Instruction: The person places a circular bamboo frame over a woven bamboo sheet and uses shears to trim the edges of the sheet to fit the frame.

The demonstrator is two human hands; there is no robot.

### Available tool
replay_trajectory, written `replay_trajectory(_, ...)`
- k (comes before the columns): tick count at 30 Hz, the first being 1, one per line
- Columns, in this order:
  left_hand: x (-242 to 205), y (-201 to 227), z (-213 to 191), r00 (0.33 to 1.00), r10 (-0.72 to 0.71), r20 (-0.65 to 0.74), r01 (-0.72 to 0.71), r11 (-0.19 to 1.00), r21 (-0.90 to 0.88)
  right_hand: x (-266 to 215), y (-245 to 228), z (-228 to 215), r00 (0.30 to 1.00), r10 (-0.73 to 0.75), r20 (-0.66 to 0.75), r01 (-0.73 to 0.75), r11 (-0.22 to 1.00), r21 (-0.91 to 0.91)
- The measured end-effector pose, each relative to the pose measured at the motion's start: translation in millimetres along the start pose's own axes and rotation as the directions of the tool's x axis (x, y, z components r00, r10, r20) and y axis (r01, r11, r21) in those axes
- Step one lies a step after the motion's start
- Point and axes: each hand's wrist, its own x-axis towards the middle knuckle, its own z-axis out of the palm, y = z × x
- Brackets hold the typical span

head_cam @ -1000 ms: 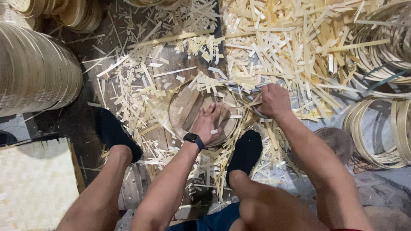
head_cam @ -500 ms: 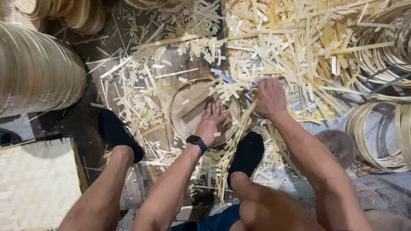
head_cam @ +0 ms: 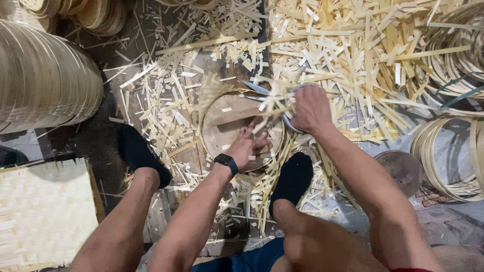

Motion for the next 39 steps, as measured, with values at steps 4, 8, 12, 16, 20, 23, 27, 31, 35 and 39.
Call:
replay_trajectory(4, -14, 6, -18, 0.973, -0.054, 0.226, 0.044, 0.998, 0.052, 3, 12, 6, 0.990, 0.004, 0.143, -0.025, 0.990, 0.142)
replay_trajectory(8, -17, 25, -16, 0.808, -0.568, -0.154, 0.501, 0.801, -0.327, -25, 36, 17, 0.994, -0.034, -0.106, 0.048, 0.990, 0.131)
replay_trajectory(12, 47, 29, 7, 0.358, -0.854, -0.379, 0.549, 0.520, -0.654, -19, 21, 13, 0.998, -0.008, 0.065, 0.009, 1.000, -0.020)
replay_trajectory(16, 69, 24, 20, 0.286, -0.844, -0.453, 0.588, 0.528, -0.612, 8, -7, 0, 0.997, 0.002, -0.080, -0.005, 0.999, -0.046)
replay_trajectory(20, 53, 25, 17, 0.404, -0.785, -0.470, 0.588, 0.616, -0.523, 2, 0, -5, 0.951, 0.096, 0.295, -0.182, 0.943, 0.280)
replay_trajectory(23, 40, 31, 17, 0.533, -0.718, -0.448, 0.565, 0.696, -0.443, -22, 20, -2, 0.996, 0.022, 0.081, -0.037, 0.981, 0.192)
replay_trajectory(27, 42, 41, 15, 0.621, -0.619, -0.481, 0.532, 0.784, -0.321, -22, 10, 8, 0.971, 0.011, -0.237, 0.020, 0.992, 0.128)
replay_trajectory(31, 35, 41, 8, 0.657, -0.622, -0.426, 0.533, 0.783, -0.320, -16, 3, 12, 0.981, 0.022, -0.194, 0.000, 0.994, 0.111)
replay_trajectory(35, 23, 40, 4, 0.764, -0.515, -0.390, 0.455, 0.857, -0.242, -33, 24, 5, 0.993, 0.032, 0.116, -0.056, 0.975, 0.214)
replay_trajectory(39, 24, 42, 3, 0.831, -0.423, -0.361, 0.384, 0.906, -0.177, -31, 16, -2, 0.999, 0.037, -0.027, -0.034, 0.995, 0.098)
